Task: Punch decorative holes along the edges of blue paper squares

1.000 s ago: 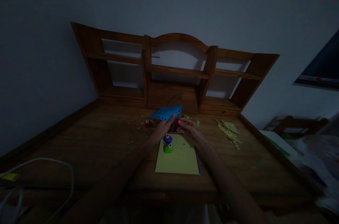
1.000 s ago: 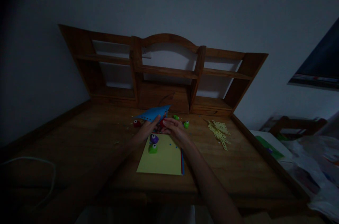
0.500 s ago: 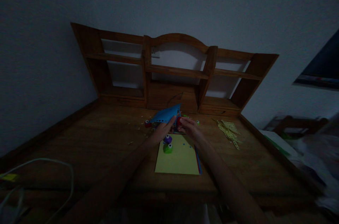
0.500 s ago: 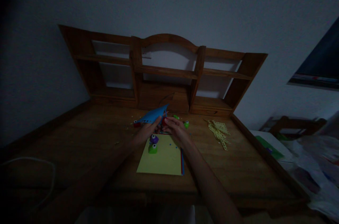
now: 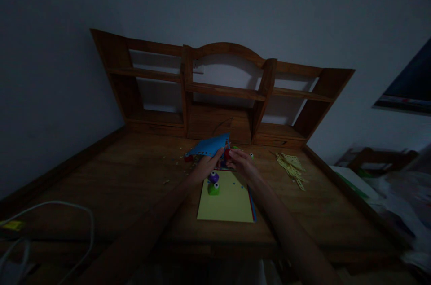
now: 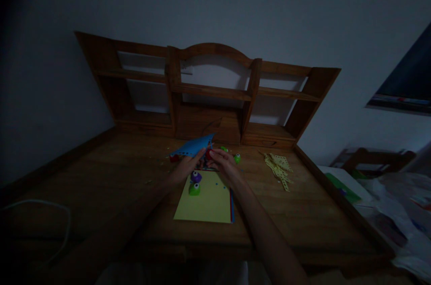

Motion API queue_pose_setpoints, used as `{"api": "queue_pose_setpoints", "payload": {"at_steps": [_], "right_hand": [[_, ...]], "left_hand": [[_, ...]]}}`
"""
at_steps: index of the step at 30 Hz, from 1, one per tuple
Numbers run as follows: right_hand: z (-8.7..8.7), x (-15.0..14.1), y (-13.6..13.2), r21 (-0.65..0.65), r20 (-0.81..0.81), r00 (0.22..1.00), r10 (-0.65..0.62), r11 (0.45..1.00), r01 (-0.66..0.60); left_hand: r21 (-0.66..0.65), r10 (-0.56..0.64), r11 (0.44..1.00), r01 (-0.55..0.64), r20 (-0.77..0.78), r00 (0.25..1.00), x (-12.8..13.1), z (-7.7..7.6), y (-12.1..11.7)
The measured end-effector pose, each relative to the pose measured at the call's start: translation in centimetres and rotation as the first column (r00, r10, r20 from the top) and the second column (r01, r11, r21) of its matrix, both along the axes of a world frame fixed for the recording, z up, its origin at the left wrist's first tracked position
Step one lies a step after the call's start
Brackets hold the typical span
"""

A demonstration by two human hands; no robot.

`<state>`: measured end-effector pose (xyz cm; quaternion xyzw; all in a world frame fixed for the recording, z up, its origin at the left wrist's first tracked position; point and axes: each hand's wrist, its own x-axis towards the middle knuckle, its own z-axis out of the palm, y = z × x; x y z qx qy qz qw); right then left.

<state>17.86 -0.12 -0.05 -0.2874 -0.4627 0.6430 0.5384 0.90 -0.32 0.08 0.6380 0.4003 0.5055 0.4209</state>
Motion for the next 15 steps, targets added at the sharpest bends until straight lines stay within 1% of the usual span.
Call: {"api": "queue_pose_setpoints", "payload": {"at_steps": [2, 5, 10, 15], "right_hand": [[0.02, 0.02, -0.02, 0.002, 0.0, 1.0, 0.002, 1.0, -0.002], [0.13, 0.0, -0.14, 0.004, 0.006, 1.0, 0.006, 1.0, -0.006], [0.29, -0.08, -0.34, 0.013, 0.024, 1.0, 0.019, 1.0, -0.019], [0.26, -0.12, -0.38, 0.017, 0.013, 0.999, 0.03, 0.999, -0.031]], "left_hand": [[-0.005, -0.003, 1.0, 0.003, -0.021, 1.0, 0.0, 0.09, 0.03], [-0.016, -0.005, 1.0, 0.005, -0.013, 1.0, 0.0, 0.14, 0.06], [-0.047, -0.005, 0.999, 0.004, -0.017, 1.0, -0.06, -0.12, 0.12], [-0.023, 0.005, 1.0, -0.006, -0.031, 1.0, -0.03, -0.17, 0.1]]}}
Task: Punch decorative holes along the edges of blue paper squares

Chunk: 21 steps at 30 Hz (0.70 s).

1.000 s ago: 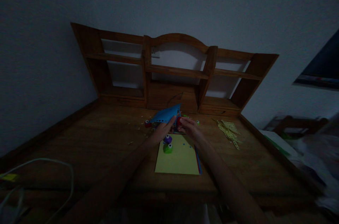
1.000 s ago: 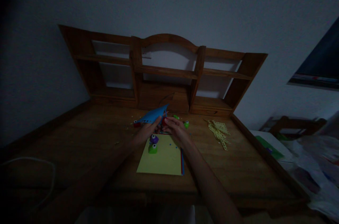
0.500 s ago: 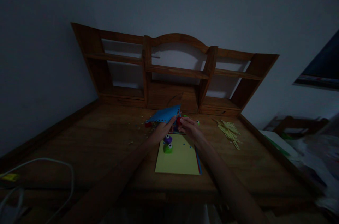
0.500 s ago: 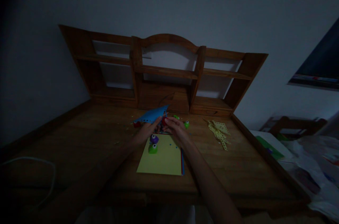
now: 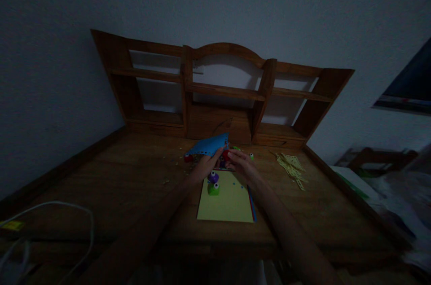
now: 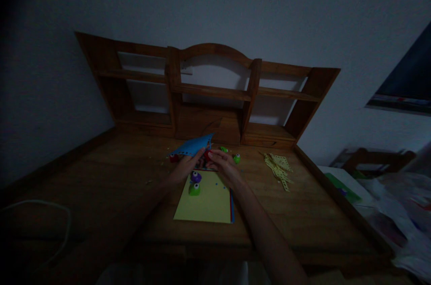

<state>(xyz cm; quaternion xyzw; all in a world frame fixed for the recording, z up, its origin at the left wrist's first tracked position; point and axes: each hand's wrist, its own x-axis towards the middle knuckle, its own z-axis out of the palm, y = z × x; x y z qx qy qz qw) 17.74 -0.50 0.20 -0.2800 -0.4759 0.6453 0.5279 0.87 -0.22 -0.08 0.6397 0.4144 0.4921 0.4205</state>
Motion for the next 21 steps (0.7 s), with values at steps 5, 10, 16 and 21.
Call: {"api": "queue_pose_setpoints", "payload": {"at_steps": [5, 10, 16, 21], "right_hand": [[-0.04, 0.06, 0.06, 0.003, 0.0, 1.0, 0.008, 1.0, -0.008], [-0.15, 0.14, 0.34, -0.031, 0.008, 1.0, -0.021, 0.999, 0.021], [-0.11, 0.15, 0.42, -0.012, 0.03, 0.999, -0.02, 1.0, 0.021], [-0.07, 0.1, 0.33, -0.018, 0.013, 1.0, -0.004, 1.0, 0.005]], "left_hand": [[0.03, -0.004, 1.0, 0.003, 0.028, 1.0, 0.05, 0.44, -0.16], [0.021, -0.027, 0.999, 0.026, 0.032, 0.999, 0.13, 0.48, -0.19], [-0.001, -0.079, 0.997, 0.079, 0.022, 0.997, 0.05, 0.29, -0.22], [-0.059, -0.093, 0.994, 0.094, 0.031, 0.995, -0.15, 0.12, -0.21]]}}
